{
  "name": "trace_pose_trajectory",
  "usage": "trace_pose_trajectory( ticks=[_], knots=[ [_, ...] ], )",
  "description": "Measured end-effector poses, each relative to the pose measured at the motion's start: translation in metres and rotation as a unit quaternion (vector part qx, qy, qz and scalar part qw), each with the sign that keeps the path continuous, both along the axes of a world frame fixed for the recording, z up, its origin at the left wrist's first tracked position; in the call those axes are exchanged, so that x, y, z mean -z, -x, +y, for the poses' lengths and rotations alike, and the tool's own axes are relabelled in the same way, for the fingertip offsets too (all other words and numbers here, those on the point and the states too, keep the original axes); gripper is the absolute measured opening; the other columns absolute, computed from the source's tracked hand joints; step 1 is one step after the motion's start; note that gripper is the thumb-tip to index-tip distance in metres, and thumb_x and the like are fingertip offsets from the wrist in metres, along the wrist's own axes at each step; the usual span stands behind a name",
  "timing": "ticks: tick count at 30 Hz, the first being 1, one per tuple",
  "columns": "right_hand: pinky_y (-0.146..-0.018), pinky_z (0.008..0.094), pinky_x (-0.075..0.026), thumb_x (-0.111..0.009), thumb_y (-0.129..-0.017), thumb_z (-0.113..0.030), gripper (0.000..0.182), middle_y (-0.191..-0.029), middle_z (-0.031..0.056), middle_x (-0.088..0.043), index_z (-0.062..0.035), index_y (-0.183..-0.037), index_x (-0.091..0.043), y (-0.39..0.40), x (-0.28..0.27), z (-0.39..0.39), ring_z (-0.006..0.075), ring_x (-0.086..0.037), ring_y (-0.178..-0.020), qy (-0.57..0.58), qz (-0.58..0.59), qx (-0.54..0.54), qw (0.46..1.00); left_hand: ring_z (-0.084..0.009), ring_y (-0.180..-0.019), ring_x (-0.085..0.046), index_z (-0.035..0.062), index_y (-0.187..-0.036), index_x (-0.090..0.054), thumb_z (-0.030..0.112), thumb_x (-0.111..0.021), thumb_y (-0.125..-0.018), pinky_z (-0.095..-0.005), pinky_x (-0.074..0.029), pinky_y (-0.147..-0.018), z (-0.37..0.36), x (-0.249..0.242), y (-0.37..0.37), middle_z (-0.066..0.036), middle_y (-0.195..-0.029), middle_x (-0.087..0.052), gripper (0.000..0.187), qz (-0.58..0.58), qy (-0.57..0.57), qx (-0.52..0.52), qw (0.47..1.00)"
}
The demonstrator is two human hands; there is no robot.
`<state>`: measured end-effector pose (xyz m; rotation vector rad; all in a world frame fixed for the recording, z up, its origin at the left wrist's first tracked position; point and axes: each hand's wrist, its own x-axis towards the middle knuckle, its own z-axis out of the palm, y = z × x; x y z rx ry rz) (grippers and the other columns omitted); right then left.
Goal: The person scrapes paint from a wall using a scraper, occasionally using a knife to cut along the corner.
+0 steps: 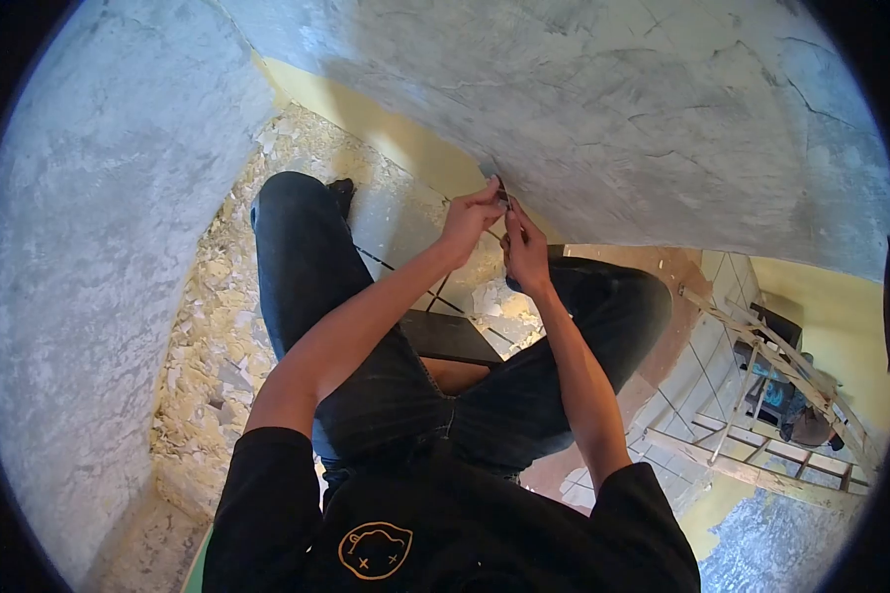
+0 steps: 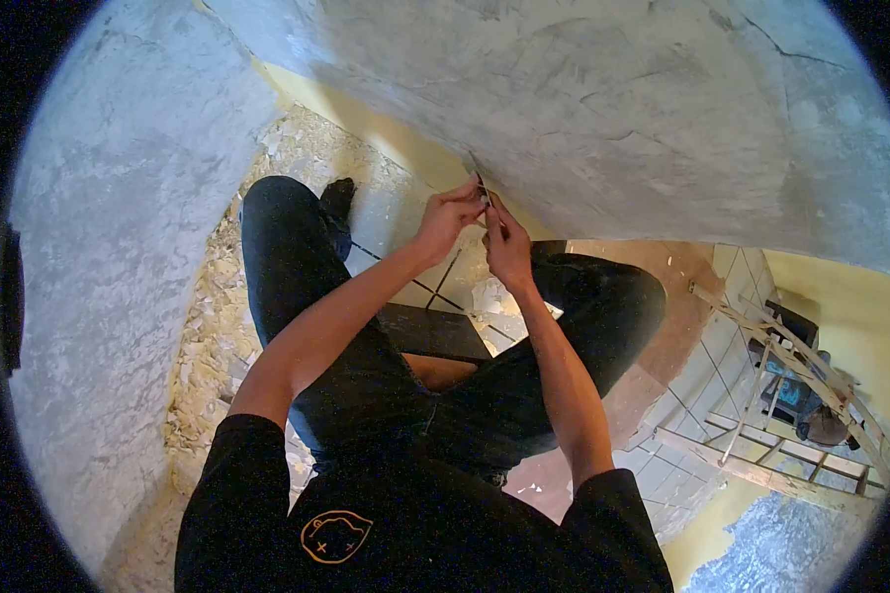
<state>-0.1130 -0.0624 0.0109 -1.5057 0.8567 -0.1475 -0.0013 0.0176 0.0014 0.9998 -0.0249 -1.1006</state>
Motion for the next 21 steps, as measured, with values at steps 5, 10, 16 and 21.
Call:
trace_pose_trajectory(
  ticks=[5, 10, 16, 21],
  knots=[
    [-0.038, 0.0203, -0.028, -0.045, -0.099, -0.034, 0.045, -0.058, -0.005, -0.038, -0.0144, -0.139, -0.042, -0.003, 0.005, -0.001, 0.0035, -0.031, -0.043, 0.009, -0.006, -0.015, 1.0, -0.014, -0.105, -0.054, -0.0012, -0.136, -0.041, 0.0, -0.053, -0.088, -0.0269, -0.043, -0.096, 0.003, 0.002, -0.006, -0.007, -0.119, -0.055, 0.049, -0.001, -0.002, 0.016, 1.0],
    [-0.045, 0.0213, -0.028, -0.045, -0.099, -0.03, 0.044, -0.059, -0.0047, -0.038, -0.0088, -0.137, -0.044, 0.019, 0.01, 0.0, 0.0038, -0.034, -0.051, 0.009, -0.04, -0.011, 0.999, -0.0043, -0.067, -0.043, 0.0031, -0.114, -0.063, 0.003, -0.057, -0.088, -0.0206, -0.036, -0.061, 0.002, -0.008, 0.009, 0.004, -0.076, -0.052, 0.027, 0.065, 0.016, -0.055, 0.996],
    [-0.038, 0.0202, -0.028, -0.045, -0.099, -0.032, 0.044, -0.058, -0.0052, -0.037, -0.0132, -0.139, -0.042, -0.001, 0.003, 0.0, 0.0032, -0.032, -0.045, -0.007, -0.005, 0.002, 1.0, -0.0147, -0.107, -0.054, -0.0025, -0.136, -0.04, 0.0, -0.054, -0.088, -0.0272, -0.043, -0.095, 0.0, 0.004, -0.002, -0.008, -0.123, -0.054, 0.049, 0.001, 0.008, -0.004, 1.0],
    [-0.038, 0.0211, -0.029, -0.044, -0.099, -0.033, 0.045, -0.057, -0.0049, -0.038, -0.0159, -0.14, -0.041, -0.004, 0.003, 0.001, 0.0037, -0.032, -0.043, -0.004, 0.005, -0.02, 1.0, -0.0155, -0.108, -0.053, -0.0021, -0.136, -0.04, 0.002, -0.055, -0.088, -0.0282, -0.043, -0.096, 0.008, -0.001, -0.007, -0.007, -0.121, -0.055, 0.051, -0.008, -0.02, 0.023, 1.0]
  ],
)
